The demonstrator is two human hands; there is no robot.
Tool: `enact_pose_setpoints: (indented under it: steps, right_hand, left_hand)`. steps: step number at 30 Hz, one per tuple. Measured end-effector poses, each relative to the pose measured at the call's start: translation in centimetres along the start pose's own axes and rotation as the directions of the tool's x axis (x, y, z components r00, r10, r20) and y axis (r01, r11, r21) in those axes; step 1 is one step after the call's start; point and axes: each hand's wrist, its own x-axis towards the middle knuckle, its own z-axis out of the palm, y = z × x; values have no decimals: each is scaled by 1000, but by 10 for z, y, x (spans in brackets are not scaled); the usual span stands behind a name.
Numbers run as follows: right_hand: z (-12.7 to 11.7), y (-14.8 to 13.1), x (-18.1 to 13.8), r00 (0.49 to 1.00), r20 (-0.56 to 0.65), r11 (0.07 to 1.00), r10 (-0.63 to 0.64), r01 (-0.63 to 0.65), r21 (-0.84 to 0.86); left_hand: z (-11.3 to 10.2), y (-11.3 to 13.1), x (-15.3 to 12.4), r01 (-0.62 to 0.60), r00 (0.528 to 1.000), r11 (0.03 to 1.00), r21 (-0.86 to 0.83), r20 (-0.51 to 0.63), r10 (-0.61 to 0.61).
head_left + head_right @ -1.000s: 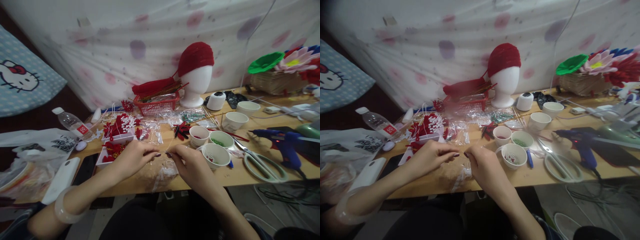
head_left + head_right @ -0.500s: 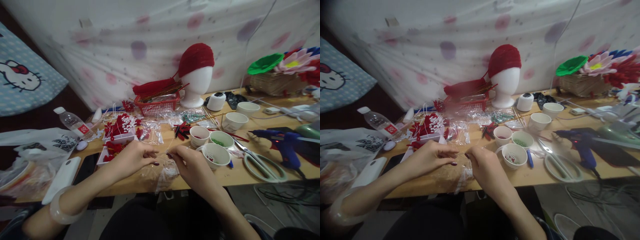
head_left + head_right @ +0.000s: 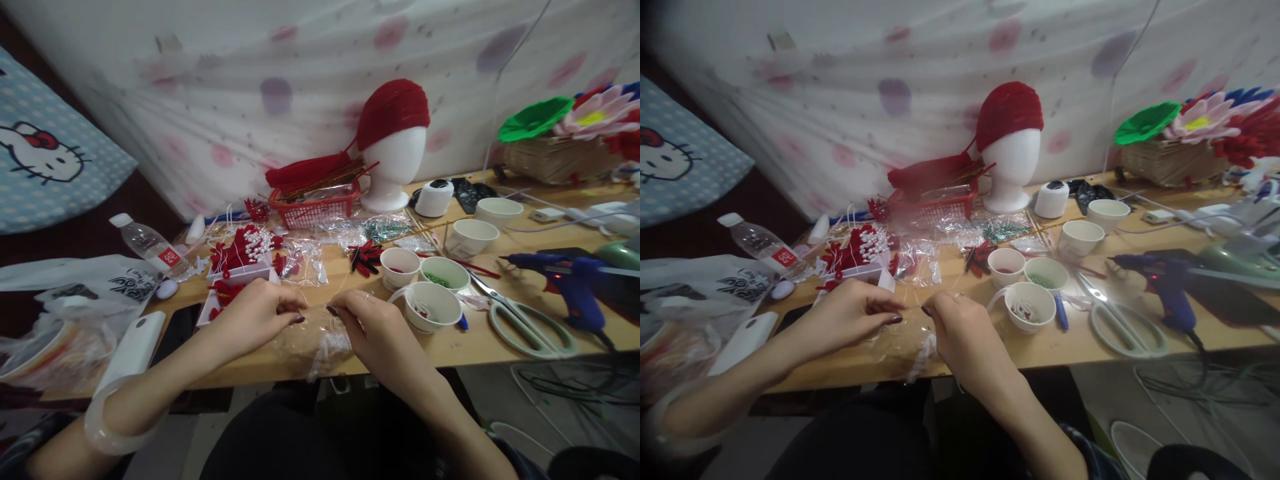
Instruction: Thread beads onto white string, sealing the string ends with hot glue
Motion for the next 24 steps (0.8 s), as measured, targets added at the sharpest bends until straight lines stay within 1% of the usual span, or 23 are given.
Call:
enact_pose_setpoints:
  steps: [4,7,9,11,13,15,17,21,24]
  right_hand:
    - [0,1,-2,999,-22,999,-30,30,-24]
    - [-1,3,0,994,-72,995,-76,71,-68]
    - [-3,5,5,990,-105,992,-95,85,-97]
    - [-5,6,12,986,-137,989,-97,80,-121]
    - [-7,8,20,981,-167,987,-96,73,-142]
    - [-8,10,26,976,-192,985,-101,71,-158]
    - [-8,12,30,973,-205,984,-107,73,-163]
    - [-6,15,30,971,-215,985,-101,68,-156]
    - [-6,17,29,973,-213,987,-93,62,-146]
  left_hand:
    - [6,0,4,52,998,996,-79,-38,-55]
    - [7,4,8,47,995,998,-42,-89,-51]
    - [5,5,13,19,992,999,-29,-122,-22]
    - [2,6,18,-9,989,997,-81,-146,-3]
    - [-3,7,24,-10,985,991,-134,-175,-14]
    - [-8,7,28,8,980,989,-149,-193,-37]
    - [-12,7,30,25,981,986,-168,-188,-56]
    - [-16,5,29,31,989,974,-223,-134,-62]
    - [-17,3,27,0,988,987,-163,-153,-26]
